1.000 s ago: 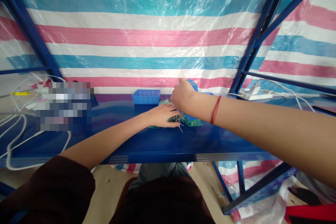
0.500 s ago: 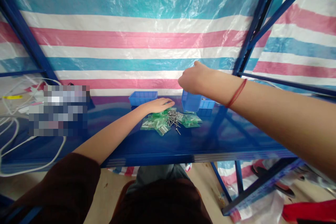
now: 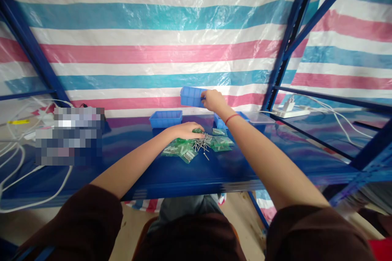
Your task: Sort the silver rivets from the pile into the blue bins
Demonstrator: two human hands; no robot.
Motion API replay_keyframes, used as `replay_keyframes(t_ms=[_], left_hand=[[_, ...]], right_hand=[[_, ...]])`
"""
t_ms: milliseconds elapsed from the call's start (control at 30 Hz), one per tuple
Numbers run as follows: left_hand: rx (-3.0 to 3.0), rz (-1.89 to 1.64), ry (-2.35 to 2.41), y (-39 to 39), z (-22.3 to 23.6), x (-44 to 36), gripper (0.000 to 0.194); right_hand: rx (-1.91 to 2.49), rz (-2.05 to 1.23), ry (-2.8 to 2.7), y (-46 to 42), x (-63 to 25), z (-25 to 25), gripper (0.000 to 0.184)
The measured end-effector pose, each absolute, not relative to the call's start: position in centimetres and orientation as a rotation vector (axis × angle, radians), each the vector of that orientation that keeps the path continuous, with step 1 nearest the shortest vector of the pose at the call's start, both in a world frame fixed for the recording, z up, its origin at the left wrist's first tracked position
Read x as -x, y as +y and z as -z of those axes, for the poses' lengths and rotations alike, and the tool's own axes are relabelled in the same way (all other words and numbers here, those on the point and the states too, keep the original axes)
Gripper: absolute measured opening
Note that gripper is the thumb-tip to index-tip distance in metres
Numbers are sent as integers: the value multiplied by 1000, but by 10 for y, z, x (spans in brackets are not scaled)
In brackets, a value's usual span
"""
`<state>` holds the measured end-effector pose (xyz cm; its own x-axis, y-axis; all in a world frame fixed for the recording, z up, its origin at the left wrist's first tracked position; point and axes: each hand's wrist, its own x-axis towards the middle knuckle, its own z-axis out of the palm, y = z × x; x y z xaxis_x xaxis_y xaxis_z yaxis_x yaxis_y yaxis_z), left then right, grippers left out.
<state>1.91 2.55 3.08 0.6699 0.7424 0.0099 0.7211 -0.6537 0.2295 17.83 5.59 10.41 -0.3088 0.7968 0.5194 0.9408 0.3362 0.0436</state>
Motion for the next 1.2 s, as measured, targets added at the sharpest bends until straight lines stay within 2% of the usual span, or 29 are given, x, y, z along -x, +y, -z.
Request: replay_keyframes(t_ms=[133, 267, 400, 500, 567, 733, 1200], left_hand=[[-2692, -143, 1162, 21, -31, -19, 62], [-2683, -206, 1160, 10, -39, -18, 66], [-2711, -392, 1064, 13, -55, -5, 50], [-2768, -676, 1289, 28, -62, 19, 40], [-2788, -747, 1506, 41, -59, 39, 39], [-2675, -353, 1717, 57, -38, 72, 38], [-2600, -348, 1837, 53, -30, 63, 41]], right_hand=[[1583, 396, -2276, 73, -169, -63, 33], [1638, 347, -2311, 80, -171, -44, 34], [1639, 353, -2436, 83, -178, -39, 32], [1599, 345, -2504, 84, -181, -38, 35], [1572, 336, -2529, 83, -182, -38, 36], [1469, 293, -2604, 75, -187, -39, 36], [1512, 296, -2544, 57, -188, -41, 35]])
